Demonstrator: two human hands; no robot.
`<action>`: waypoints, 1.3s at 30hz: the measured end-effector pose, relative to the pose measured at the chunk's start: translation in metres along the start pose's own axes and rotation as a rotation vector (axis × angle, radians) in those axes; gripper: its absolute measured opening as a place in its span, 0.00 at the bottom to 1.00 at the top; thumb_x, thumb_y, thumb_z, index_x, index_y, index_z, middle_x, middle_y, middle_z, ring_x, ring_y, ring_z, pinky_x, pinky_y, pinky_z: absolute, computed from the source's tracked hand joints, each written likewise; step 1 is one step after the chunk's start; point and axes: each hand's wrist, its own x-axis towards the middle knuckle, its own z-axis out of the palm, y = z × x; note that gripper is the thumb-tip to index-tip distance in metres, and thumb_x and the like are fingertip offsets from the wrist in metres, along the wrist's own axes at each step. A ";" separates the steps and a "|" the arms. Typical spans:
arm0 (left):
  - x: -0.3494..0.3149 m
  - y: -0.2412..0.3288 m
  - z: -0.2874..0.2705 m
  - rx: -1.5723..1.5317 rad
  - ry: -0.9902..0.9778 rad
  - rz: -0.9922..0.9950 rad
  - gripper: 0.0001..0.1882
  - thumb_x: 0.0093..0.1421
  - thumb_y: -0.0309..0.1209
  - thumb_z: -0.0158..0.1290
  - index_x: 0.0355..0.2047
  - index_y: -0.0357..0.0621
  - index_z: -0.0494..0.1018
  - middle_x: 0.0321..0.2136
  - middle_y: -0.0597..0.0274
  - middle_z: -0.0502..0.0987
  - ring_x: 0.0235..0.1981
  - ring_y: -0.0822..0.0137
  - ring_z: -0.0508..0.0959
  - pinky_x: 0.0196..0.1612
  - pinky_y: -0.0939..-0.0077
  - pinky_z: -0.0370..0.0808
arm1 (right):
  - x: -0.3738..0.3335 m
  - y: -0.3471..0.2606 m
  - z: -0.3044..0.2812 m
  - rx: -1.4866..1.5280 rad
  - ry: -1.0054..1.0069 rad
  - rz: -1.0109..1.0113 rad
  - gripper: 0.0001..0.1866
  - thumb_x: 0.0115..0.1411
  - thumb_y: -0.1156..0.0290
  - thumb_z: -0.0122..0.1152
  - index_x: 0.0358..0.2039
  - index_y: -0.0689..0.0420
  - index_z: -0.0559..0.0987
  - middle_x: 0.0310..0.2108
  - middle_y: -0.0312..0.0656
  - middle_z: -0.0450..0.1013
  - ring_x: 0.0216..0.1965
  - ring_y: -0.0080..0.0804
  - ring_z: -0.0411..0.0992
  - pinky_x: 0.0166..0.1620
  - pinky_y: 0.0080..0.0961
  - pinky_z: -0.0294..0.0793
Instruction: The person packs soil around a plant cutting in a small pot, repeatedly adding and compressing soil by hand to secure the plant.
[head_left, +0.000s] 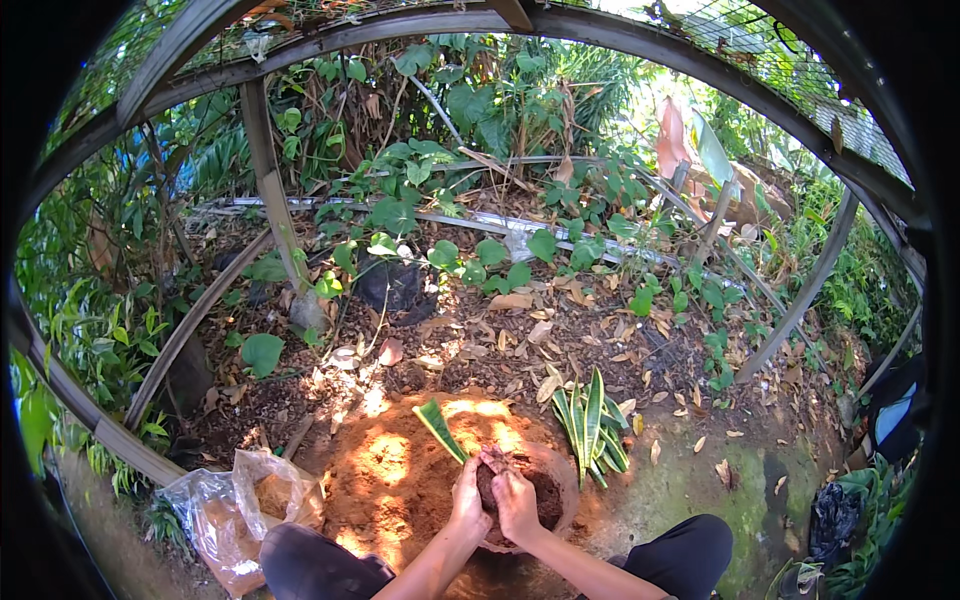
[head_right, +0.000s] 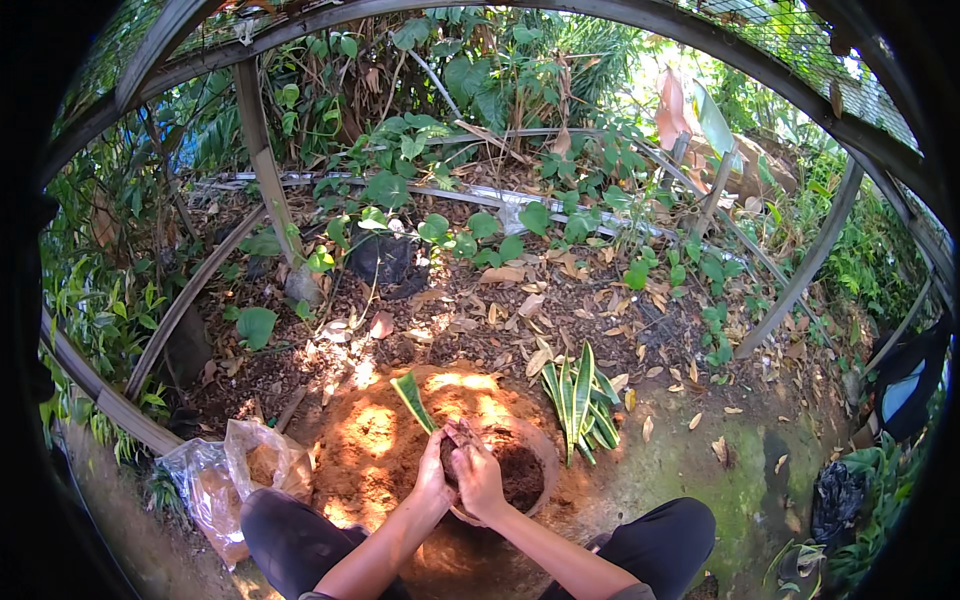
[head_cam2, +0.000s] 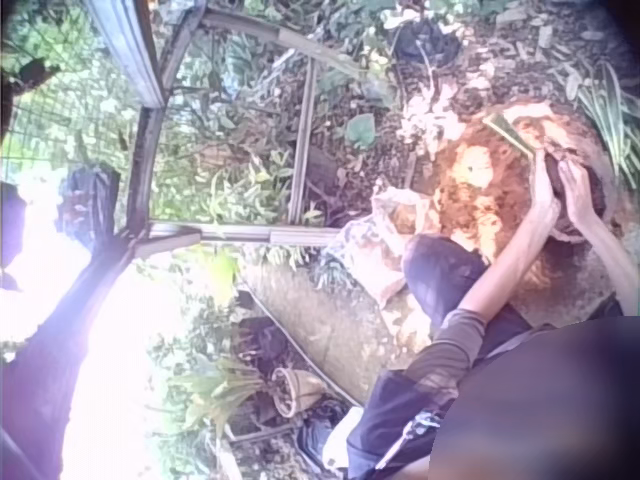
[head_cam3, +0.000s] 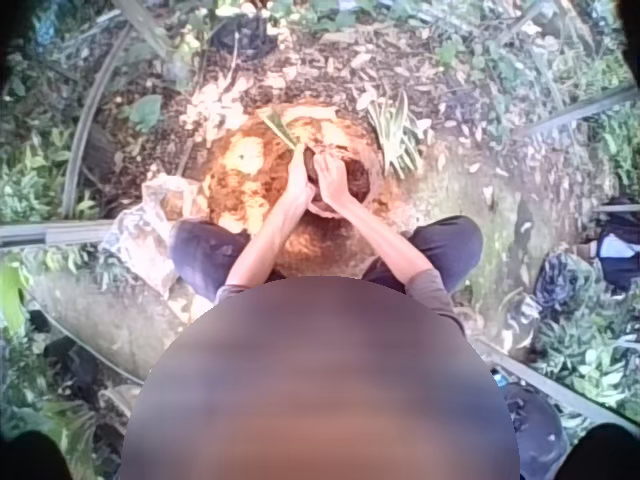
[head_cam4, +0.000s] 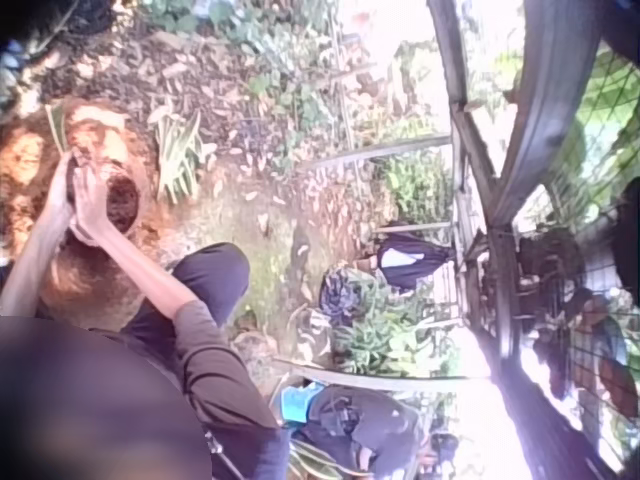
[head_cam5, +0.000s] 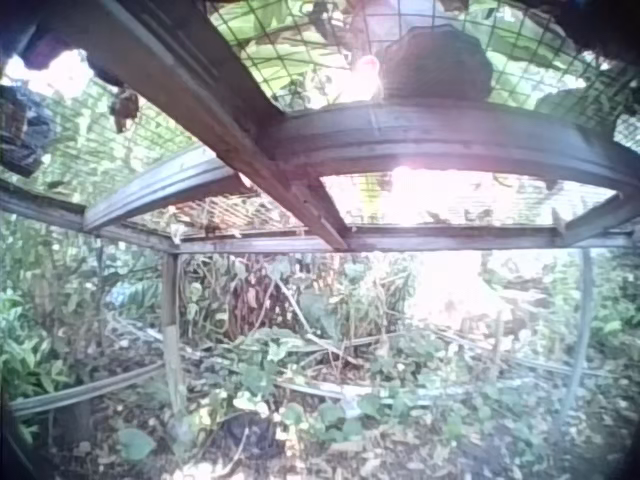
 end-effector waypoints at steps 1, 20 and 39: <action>0.001 0.000 -0.002 0.046 0.016 0.024 0.12 0.62 0.37 0.54 0.40 0.43 0.74 0.33 0.63 0.78 0.33 0.67 0.79 0.38 0.70 0.79 | -0.002 -0.001 -0.002 0.132 0.043 0.061 0.23 0.68 0.61 0.44 0.53 0.67 0.72 0.55 0.52 0.69 0.60 0.44 0.64 0.62 0.35 0.59; -0.005 0.015 0.009 0.128 -0.116 0.081 0.20 0.68 0.46 0.38 0.42 0.45 0.72 0.38 0.61 0.78 0.39 0.65 0.78 0.48 0.67 0.74 | 0.004 0.010 -0.013 0.162 0.031 0.122 0.22 0.67 0.60 0.50 0.50 0.66 0.74 0.48 0.47 0.73 0.54 0.34 0.69 0.59 0.29 0.63; -0.011 -0.012 0.006 0.272 -0.207 0.398 0.17 0.68 0.36 0.38 0.51 0.42 0.68 0.47 0.61 0.72 0.51 0.68 0.71 0.57 0.72 0.65 | 0.013 -0.008 -0.005 0.161 0.214 -0.011 0.17 0.64 0.70 0.48 0.49 0.65 0.74 0.47 0.49 0.70 0.51 0.39 0.67 0.57 0.30 0.62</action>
